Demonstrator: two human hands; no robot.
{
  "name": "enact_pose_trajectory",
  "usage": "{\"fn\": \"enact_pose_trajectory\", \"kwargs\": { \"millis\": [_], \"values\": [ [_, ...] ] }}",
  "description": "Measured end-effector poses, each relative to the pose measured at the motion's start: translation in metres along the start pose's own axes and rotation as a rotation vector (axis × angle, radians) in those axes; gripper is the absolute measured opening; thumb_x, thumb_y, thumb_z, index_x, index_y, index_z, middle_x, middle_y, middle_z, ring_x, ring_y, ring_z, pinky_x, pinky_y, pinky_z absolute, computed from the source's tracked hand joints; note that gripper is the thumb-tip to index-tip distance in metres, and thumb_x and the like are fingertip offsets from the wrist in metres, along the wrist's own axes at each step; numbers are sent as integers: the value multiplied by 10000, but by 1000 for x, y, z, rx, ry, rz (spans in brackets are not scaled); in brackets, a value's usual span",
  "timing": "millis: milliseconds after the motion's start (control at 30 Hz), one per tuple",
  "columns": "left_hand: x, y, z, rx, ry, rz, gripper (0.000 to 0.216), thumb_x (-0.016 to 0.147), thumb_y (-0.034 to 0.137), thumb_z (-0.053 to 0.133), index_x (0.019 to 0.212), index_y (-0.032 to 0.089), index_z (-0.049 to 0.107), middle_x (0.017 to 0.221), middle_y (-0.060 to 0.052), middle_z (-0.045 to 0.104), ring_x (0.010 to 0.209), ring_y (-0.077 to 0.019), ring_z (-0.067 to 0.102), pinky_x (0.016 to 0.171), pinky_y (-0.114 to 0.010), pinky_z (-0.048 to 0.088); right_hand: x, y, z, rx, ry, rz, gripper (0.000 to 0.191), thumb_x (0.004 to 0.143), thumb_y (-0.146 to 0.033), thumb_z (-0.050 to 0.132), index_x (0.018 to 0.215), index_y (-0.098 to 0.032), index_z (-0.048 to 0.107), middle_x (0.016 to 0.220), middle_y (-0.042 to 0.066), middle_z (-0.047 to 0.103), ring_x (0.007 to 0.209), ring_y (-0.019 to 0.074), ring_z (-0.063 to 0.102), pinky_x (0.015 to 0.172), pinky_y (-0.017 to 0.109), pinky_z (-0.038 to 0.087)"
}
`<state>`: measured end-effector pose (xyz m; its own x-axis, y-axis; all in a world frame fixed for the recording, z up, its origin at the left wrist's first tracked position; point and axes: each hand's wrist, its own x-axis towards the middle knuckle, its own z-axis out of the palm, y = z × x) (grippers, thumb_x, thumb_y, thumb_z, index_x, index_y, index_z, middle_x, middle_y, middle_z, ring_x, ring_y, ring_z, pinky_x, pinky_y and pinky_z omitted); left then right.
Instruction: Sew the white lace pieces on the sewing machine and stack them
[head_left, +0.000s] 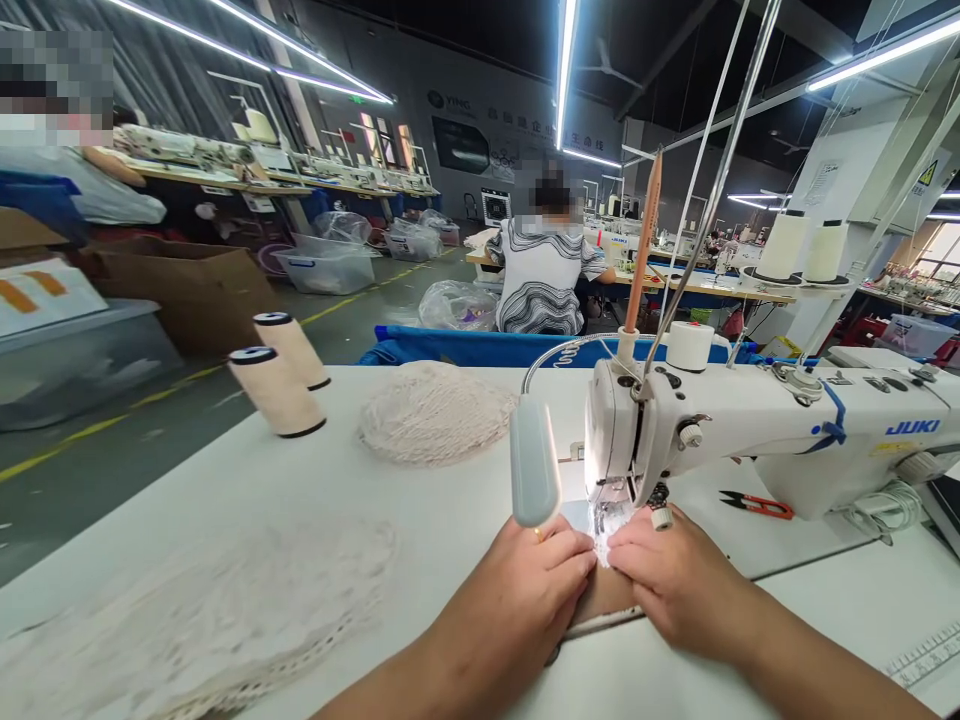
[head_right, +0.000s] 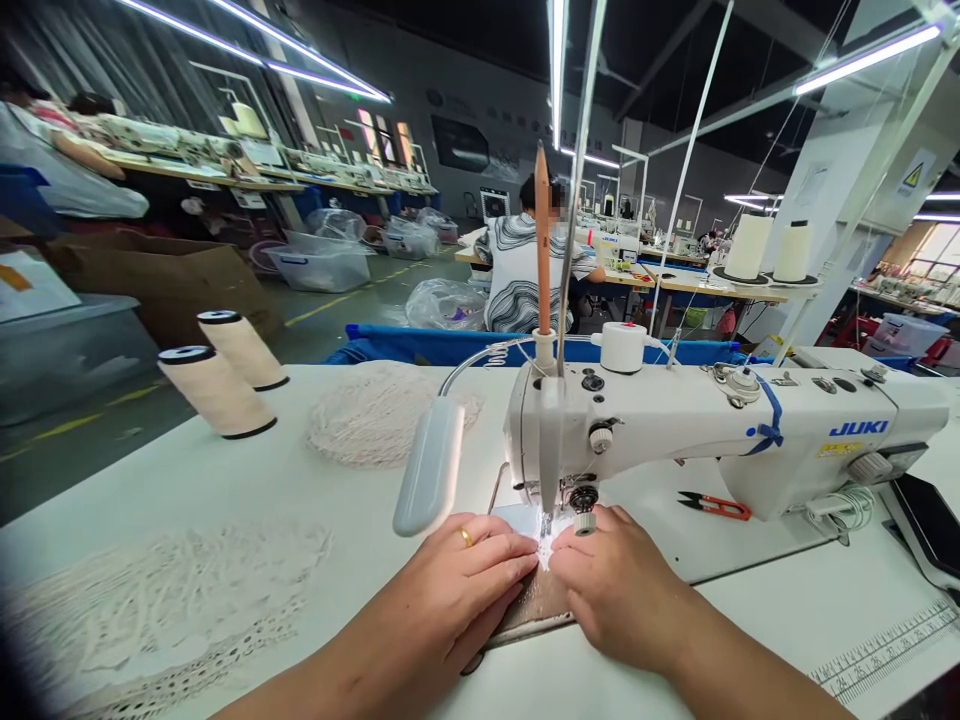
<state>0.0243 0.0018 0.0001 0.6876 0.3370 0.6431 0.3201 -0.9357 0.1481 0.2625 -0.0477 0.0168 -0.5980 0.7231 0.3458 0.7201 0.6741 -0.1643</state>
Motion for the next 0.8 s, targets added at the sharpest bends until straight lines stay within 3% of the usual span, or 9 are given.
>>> {"fn": "enact_pose_trajectory", "kwargs": {
  "millis": [300,467,567,700,800],
  "values": [
    [12,-3,-10,-18,-95,-110,350,1054,112,395,972,222,716,923,-59,765,870,-268,710,805,-439,515,5,-1,-2,-41,63,85,281,841,-5,580,995,-209,697,1149,47,778,923,246,600,838,350,496],
    [17,-10,-17,-151,-154,-365,299,1029,231,454,948,247,741,1060,-79,790,1007,-308,705,893,-457,550,10,-4,-6,-45,79,156,374,853,-15,572,1130,-202,739,1258,59,787,1008,262,644,875,348,526],
    [21,-29,-9,-214,-116,-571,218,998,314,548,962,255,754,1038,-69,777,996,-306,700,917,-452,556,12,-5,-5,-17,66,189,400,858,-27,579,1172,-204,754,1291,82,779,1065,273,670,901,357,548],
    [34,-62,15,-250,-93,-704,177,986,304,651,856,203,714,886,-41,727,868,-252,698,823,-392,576,14,-4,-3,21,67,222,427,851,-28,578,1189,-212,763,1319,99,765,1151,288,677,950,377,567],
    [47,-77,34,-328,-100,-769,197,1028,356,734,1039,159,727,1040,-42,742,938,-215,717,869,-394,617,14,-4,0,52,68,233,461,840,-16,566,1211,-213,757,1329,106,756,1161,289,680,960,391,581]
  ]
}}
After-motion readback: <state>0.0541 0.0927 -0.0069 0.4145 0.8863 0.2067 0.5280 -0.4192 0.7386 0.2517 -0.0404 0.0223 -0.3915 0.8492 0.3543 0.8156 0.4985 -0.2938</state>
